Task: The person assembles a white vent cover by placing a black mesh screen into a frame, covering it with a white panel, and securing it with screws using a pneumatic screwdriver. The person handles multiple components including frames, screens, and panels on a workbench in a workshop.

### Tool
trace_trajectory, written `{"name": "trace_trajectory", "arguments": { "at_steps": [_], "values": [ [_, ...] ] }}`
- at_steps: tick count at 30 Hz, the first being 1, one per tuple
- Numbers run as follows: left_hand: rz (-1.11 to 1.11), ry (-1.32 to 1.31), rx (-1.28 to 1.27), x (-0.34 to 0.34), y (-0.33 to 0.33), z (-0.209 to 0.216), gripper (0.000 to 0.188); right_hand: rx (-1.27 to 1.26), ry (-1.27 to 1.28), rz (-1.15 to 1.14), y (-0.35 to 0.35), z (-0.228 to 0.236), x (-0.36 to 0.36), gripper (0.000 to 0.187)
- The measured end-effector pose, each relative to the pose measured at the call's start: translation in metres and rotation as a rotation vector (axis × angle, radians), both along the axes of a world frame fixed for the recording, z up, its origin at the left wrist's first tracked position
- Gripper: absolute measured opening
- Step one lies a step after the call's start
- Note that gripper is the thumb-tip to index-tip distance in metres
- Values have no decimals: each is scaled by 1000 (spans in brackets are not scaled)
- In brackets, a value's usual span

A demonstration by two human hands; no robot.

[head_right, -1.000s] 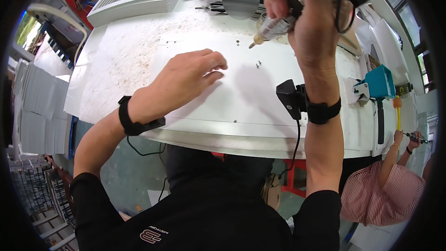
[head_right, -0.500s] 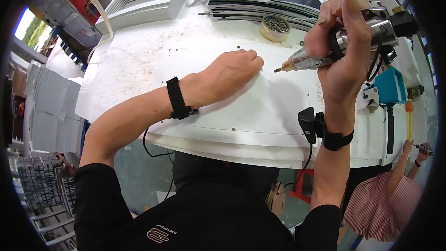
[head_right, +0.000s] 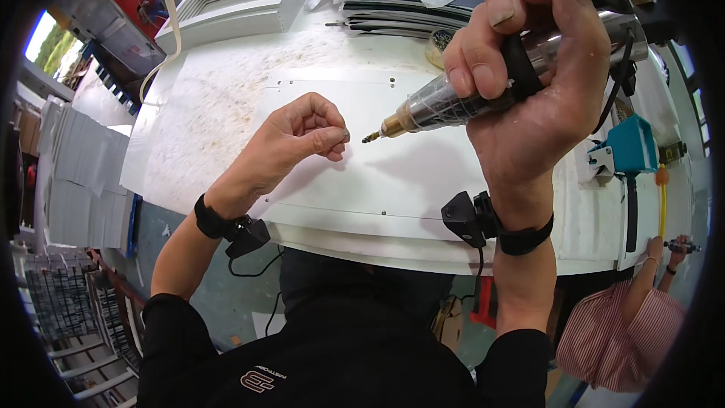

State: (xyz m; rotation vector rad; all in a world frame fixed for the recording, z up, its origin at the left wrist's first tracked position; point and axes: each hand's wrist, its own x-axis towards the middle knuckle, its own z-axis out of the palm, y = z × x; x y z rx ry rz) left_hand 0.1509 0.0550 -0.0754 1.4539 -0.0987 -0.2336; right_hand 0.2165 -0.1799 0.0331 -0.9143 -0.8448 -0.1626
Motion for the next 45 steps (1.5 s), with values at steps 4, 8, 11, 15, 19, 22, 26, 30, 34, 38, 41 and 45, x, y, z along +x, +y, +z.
{"name": "trace_trajectory", "arguments": {
  "at_steps": [4,8,11,15,19,22,26,30,34,38,41,45],
  "values": [
    [13,41,-214,-16,10,-12,22,14,35,48,20,0,-5,30],
    [7,68,-282,-25,15,-10,23,5,31,75,33,1,-7,31],
    [8,72,-301,-27,18,-10,23,-3,33,99,41,1,-8,31],
    [17,72,-321,-29,21,-10,23,-22,22,103,48,-1,-7,31],
    [32,61,-321,-30,25,-11,22,-22,35,110,55,-3,-7,31],
    [34,76,-321,-32,29,-15,21,-25,33,86,60,-3,-7,30],
    [45,70,-338,-34,32,-15,21,-30,19,108,64,-1,-7,30],
    [47,66,-335,-35,36,-16,21,-34,10,121,70,-1,-6,30],
    [46,70,-332,-37,40,-17,21,-44,9,117,75,0,-5,30],
    [62,67,-344,-39,44,-18,22,-44,20,137,80,-1,-6,30],
    [79,62,-357,-41,47,-20,22,-37,32,153,84,-2,-5,30],
    [134,79,-341,-42,51,-22,22,-54,26,150,96,-6,-3,31]
  ]
}}
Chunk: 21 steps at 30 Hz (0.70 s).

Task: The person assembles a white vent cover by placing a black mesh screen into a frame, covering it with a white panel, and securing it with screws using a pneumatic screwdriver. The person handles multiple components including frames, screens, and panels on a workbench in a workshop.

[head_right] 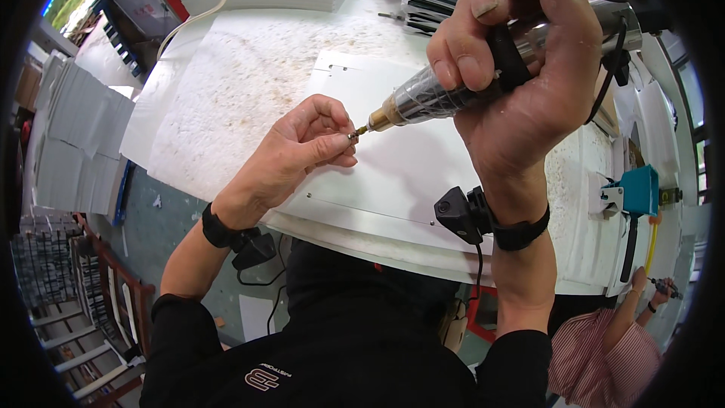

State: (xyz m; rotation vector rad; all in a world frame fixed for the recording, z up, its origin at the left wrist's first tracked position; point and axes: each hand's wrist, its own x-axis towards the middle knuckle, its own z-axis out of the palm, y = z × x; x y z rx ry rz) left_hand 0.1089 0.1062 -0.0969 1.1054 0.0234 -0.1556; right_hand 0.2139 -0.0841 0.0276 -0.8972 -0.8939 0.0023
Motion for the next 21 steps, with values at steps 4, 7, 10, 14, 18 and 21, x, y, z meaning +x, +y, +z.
{"name": "trace_trajectory", "arguments": {
  "at_steps": [4,7,10,14,18,21],
  "values": [
    [27,23,2,5,12,-3,19,-29,-41,88,16,-3,14,30],
    [124,-130,338,17,25,-1,16,-67,-14,69,39,-3,23,29],
    [227,-152,703,32,36,2,13,-224,14,-61,71,5,16,37],
    [237,-202,895,50,51,0,20,-208,-69,-66,103,-8,36,36],
    [239,-178,928,59,54,-3,24,-252,-21,-71,111,-19,49,36],
    [223,-142,922,58,55,-5,24,-264,-3,-63,114,-24,54,36]
  ]
}}
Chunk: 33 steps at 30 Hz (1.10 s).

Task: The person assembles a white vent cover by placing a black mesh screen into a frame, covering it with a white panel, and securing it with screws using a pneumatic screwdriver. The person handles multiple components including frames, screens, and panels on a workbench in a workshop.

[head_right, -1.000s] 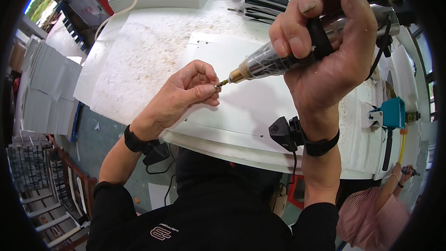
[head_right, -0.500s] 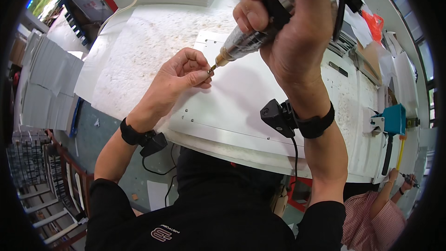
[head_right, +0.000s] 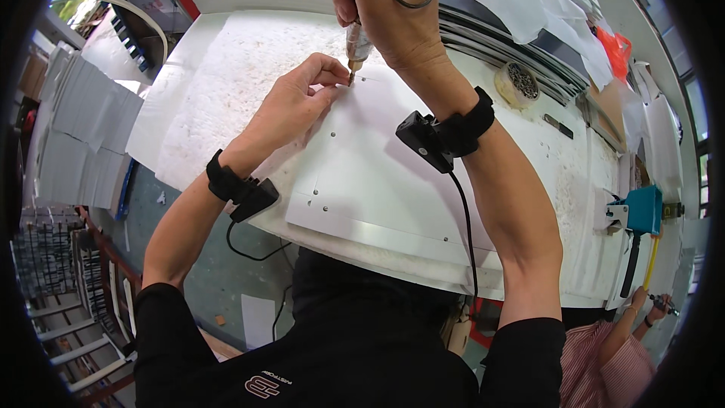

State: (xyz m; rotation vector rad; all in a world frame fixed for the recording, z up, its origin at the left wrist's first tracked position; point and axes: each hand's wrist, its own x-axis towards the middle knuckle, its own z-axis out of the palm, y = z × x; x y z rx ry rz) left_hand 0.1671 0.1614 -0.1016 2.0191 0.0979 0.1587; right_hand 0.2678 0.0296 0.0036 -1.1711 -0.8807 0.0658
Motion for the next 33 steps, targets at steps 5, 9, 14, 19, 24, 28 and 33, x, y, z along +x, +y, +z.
{"name": "trace_trajectory", "arguments": {
  "at_steps": [5,9,14,19,24,28,33],
  "values": [
    [-31,-4,-38,1,4,1,25,10,19,3,4,-2,0,35],
    [-22,-18,-190,6,12,-10,27,-2,-23,82,4,-2,6,33],
    [46,32,-548,10,25,-16,30,-83,3,119,9,-2,2,30],
    [18,35,-601,10,24,-21,31,-113,-61,161,11,-20,7,31],
    [-2,13,-586,11,25,-23,31,-127,-45,210,12,-24,10,29],
    [23,23,-609,5,27,-24,31,-190,-104,222,20,-14,2,29],
    [63,-11,-122,-53,25,-13,25,-152,-318,121,36,5,-30,29]
  ]
}}
